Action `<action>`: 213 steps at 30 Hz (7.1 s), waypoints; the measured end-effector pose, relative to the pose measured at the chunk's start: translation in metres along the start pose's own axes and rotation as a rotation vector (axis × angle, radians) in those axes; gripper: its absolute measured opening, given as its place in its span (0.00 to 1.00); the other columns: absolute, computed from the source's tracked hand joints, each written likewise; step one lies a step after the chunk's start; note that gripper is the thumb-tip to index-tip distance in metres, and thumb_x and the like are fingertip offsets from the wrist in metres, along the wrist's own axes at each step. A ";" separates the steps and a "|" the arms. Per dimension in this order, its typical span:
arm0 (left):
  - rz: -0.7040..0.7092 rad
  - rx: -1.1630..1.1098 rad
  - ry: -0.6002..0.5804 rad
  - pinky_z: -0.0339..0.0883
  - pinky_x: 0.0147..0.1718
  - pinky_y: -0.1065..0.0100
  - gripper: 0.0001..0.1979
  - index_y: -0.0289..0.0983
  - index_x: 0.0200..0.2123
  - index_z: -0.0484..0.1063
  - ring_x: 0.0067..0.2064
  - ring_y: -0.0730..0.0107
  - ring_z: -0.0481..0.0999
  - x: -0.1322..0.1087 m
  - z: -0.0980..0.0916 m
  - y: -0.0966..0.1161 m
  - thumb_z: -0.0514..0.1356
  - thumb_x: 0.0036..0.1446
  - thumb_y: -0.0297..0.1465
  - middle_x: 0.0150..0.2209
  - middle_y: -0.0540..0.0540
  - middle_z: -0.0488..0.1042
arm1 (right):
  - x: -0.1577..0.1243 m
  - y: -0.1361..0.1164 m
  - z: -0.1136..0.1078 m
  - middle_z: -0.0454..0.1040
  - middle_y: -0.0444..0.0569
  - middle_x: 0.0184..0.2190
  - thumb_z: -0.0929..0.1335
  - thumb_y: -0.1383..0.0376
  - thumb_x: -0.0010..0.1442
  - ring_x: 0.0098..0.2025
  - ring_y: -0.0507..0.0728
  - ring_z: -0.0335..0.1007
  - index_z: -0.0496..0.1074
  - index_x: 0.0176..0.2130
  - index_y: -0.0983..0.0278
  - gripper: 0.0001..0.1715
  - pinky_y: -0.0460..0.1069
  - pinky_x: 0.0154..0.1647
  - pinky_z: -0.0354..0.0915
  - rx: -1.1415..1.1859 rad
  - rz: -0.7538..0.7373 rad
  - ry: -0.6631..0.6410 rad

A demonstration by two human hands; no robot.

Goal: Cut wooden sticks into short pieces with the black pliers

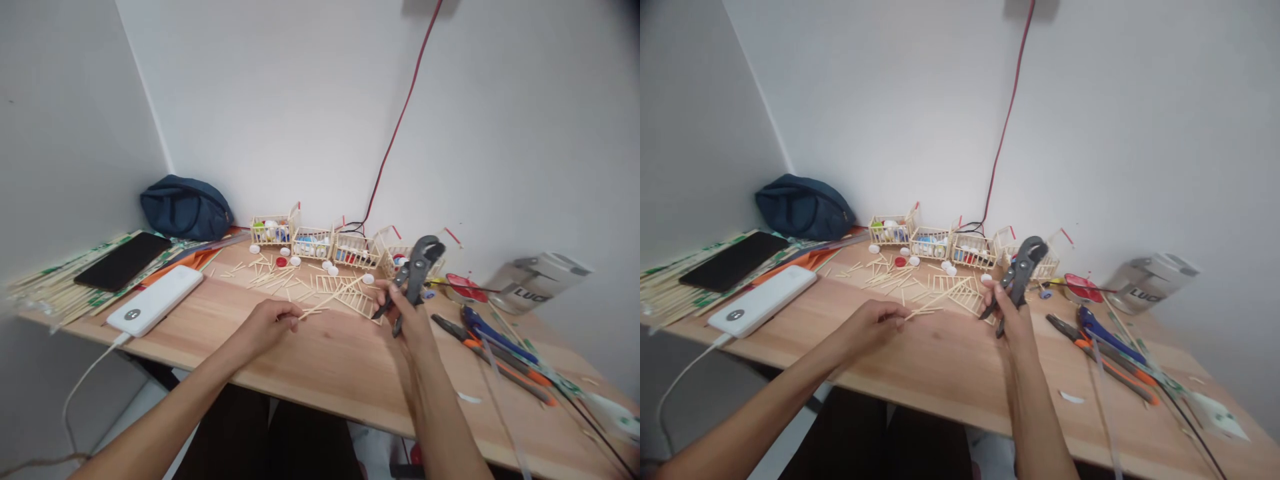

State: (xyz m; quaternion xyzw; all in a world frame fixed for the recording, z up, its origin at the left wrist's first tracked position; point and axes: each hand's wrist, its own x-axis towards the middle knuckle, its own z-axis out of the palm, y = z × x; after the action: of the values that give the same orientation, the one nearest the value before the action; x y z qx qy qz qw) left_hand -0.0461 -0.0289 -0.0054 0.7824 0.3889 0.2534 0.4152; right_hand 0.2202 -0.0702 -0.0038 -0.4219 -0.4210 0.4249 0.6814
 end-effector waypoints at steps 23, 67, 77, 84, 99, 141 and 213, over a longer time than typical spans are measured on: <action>0.168 0.836 0.082 0.61 0.37 0.65 0.08 0.35 0.31 0.69 0.39 0.64 0.66 0.023 0.027 -0.007 0.50 0.57 0.24 0.35 0.43 0.69 | -0.009 0.011 0.017 0.67 0.40 0.22 0.75 0.61 0.44 0.24 0.49 0.64 0.69 0.27 0.64 0.14 0.45 0.24 0.64 0.108 0.234 -0.001; -0.363 -0.889 -0.144 0.59 0.23 0.75 0.12 0.31 0.25 0.71 0.22 0.79 0.67 0.012 0.044 0.027 0.66 0.43 0.35 0.23 0.48 0.71 | -0.008 0.022 0.026 0.70 0.43 0.22 0.73 0.55 0.46 0.25 0.51 0.66 0.72 0.31 0.66 0.18 0.46 0.28 0.63 -0.310 0.056 0.092; -0.334 -0.903 -0.146 0.47 0.15 0.78 0.09 0.33 0.25 0.67 0.18 0.84 0.61 0.014 0.041 0.029 0.63 0.44 0.32 0.22 0.52 0.68 | -0.010 0.022 0.025 0.69 0.44 0.24 0.71 0.57 0.50 0.27 0.52 0.66 0.71 0.33 0.65 0.14 0.48 0.31 0.65 -0.260 0.002 -0.001; -0.340 -0.842 -0.095 0.45 0.13 0.78 0.09 0.35 0.24 0.64 0.17 0.83 0.59 0.016 0.043 0.029 0.62 0.44 0.31 0.19 0.53 0.66 | -0.010 0.020 0.026 0.69 0.45 0.24 0.70 0.57 0.51 0.28 0.53 0.66 0.71 0.34 0.65 0.15 0.49 0.32 0.65 -0.295 -0.009 -0.019; -0.278 -0.513 0.114 0.47 0.15 0.78 0.04 0.34 0.20 0.66 0.17 0.83 0.57 0.014 0.039 0.021 0.59 0.42 0.29 0.17 0.54 0.65 | -0.005 0.024 0.022 0.70 0.45 0.22 0.73 0.56 0.45 0.26 0.52 0.65 0.72 0.30 0.66 0.17 0.48 0.29 0.65 -0.271 0.078 0.121; -0.072 -0.874 0.321 0.51 0.21 0.76 0.10 0.34 0.26 0.65 0.20 0.82 0.62 0.007 0.020 0.014 0.64 0.44 0.32 0.20 0.52 0.71 | -0.064 -0.004 0.062 0.71 0.54 0.42 0.65 0.56 0.55 0.44 0.62 0.67 0.64 0.51 0.61 0.25 0.55 0.43 0.62 -1.308 -0.107 -0.282; 0.356 0.426 0.484 0.62 0.37 0.69 0.10 0.37 0.34 0.68 0.37 0.69 0.71 0.006 0.033 0.015 0.48 0.61 0.25 0.33 0.48 0.73 | -0.076 0.005 0.072 0.68 0.44 0.18 0.60 0.50 0.59 0.21 0.54 0.62 0.66 0.26 0.62 0.20 0.45 0.23 0.50 -1.261 0.079 -0.207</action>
State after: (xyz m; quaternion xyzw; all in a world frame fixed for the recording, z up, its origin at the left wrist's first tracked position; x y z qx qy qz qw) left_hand -0.0130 -0.0444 -0.0100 0.8242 0.3776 0.4128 0.0882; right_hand 0.1308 -0.1242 -0.0038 -0.7137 -0.6378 0.1591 0.2420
